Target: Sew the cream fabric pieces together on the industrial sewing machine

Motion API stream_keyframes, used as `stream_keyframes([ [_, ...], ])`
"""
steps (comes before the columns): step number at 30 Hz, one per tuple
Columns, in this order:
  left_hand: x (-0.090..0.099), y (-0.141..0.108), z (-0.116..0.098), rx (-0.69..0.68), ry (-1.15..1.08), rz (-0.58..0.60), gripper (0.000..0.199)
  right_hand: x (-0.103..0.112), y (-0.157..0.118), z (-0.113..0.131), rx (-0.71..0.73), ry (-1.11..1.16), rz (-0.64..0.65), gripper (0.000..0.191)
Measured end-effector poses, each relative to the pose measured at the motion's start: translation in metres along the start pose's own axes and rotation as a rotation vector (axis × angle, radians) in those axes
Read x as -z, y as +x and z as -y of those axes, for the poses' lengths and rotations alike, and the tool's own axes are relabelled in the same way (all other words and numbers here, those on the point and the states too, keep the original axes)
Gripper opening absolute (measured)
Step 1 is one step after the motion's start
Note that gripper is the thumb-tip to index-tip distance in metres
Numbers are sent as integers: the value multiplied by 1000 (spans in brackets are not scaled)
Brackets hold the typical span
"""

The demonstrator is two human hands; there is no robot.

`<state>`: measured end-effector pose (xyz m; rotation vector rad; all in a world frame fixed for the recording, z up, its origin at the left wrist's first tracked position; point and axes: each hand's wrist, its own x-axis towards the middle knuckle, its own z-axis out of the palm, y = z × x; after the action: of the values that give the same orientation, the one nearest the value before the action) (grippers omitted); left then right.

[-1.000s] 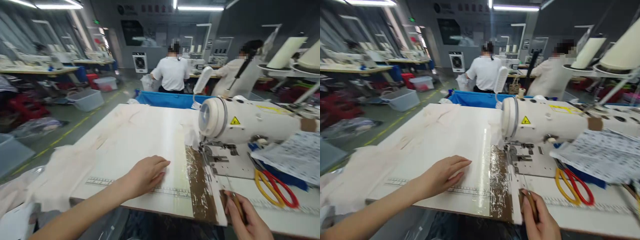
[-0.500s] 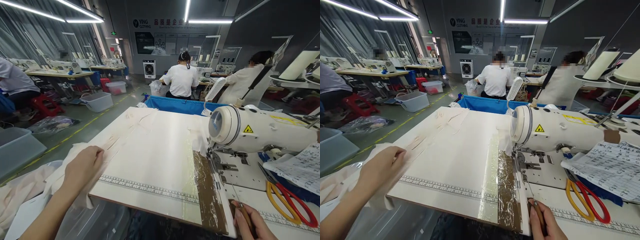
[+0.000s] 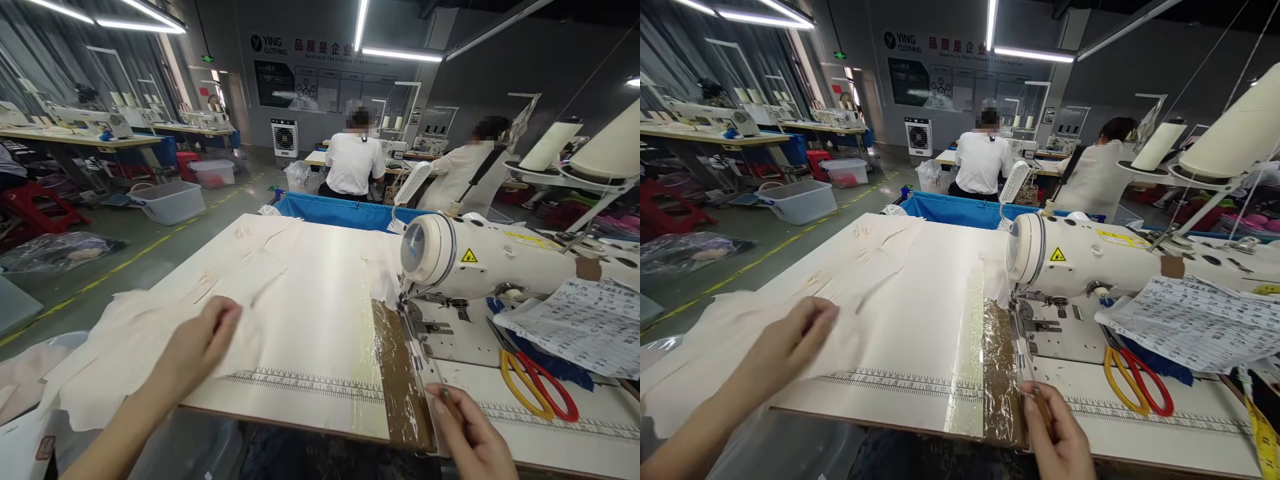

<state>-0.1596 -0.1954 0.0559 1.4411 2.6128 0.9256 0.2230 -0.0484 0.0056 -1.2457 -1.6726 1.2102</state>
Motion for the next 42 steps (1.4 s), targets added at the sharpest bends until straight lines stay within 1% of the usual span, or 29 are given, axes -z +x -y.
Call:
stream_keyframes([
  [2,-17,-7,-29,-178,-97,164,33,-20,2,13,-68,152,136,54],
  [4,-38,-18,-63,-333,-105,349,33,-44,6,29,-160,317,268,60],
  [5,-50,-26,-81,-439,-87,412,33,-56,9,37,-187,394,330,63],
  [6,-63,-35,-98,-557,-47,490,30,-66,13,43,-205,447,400,65],
  [7,-77,-45,-115,-673,8,542,26,-74,18,48,-209,484,468,67],
  [8,-91,-55,-129,-772,69,571,20,-79,21,51,-213,509,526,68],
  [9,-104,-65,-140,-863,126,630,15,-82,24,52,-217,517,577,67],
  [11,-124,-82,-150,-986,180,791,5,-81,25,49,-222,504,639,61],
  [12,-128,-87,-148,-1052,131,871,10,-77,23,46,-224,496,648,57],
  [13,-128,-89,-141,-1131,0,875,15,-72,19,41,-228,495,645,53],
  [14,-123,-86,-130,-1184,-156,862,20,-66,15,37,-231,503,626,48],
  [15,-116,-78,-117,-1037,-231,729,28,-59,10,32,-235,520,600,45],
  [16,-106,-67,-103,-893,-301,651,28,-52,5,27,-244,540,573,43],
  [18,-86,-37,-75,-758,-315,552,36,-40,-6,18,-259,561,540,40],
  [19,-78,-21,-64,-670,-264,422,36,-35,-10,15,-260,556,539,40],
  [20,-72,-7,-54,-643,-182,301,36,-31,-14,13,-258,544,546,40],
  [21,-69,4,-46,-652,-97,230,38,-28,-18,11,-258,524,560,41],
  [22,-68,11,-40,-646,-4,185,40,-25,-21,9,-264,495,576,42],
  [23,-67,15,-36,-632,88,170,42,-23,-23,8,-266,460,590,44],
  [25,-66,15,-31,-555,238,174,45,-19,-28,8,-253,379,590,44],
  [27,-64,9,-29,-485,327,157,46,-17,-30,8,-238,306,577,45],
  [28,-62,6,-28,-477,352,136,47,-17,-31,9,-236,281,577,47],
  [30,-60,2,-24,-494,393,91,49,-18,-33,10,-239,239,595,49],
  [32,-61,2,-16,-519,440,57,53,-21,-33,11,-196,184,605,45],
  [35,-72,6,-3,-552,503,46,66,-24,-34,12,-83,94,582,34],
  [37,-83,12,-1,-544,526,64,74,-19,-35,13,-34,38,556,31],
  [39,-97,19,-11,-528,519,101,79,-5,-38,14,10,-48,496,28],
  [41,-113,26,-33,-555,473,154,78,19,-46,18,39,-165,419,26],
  [42,-121,27,-48,-594,441,185,76,32,-53,20,41,-218,378,25],
])
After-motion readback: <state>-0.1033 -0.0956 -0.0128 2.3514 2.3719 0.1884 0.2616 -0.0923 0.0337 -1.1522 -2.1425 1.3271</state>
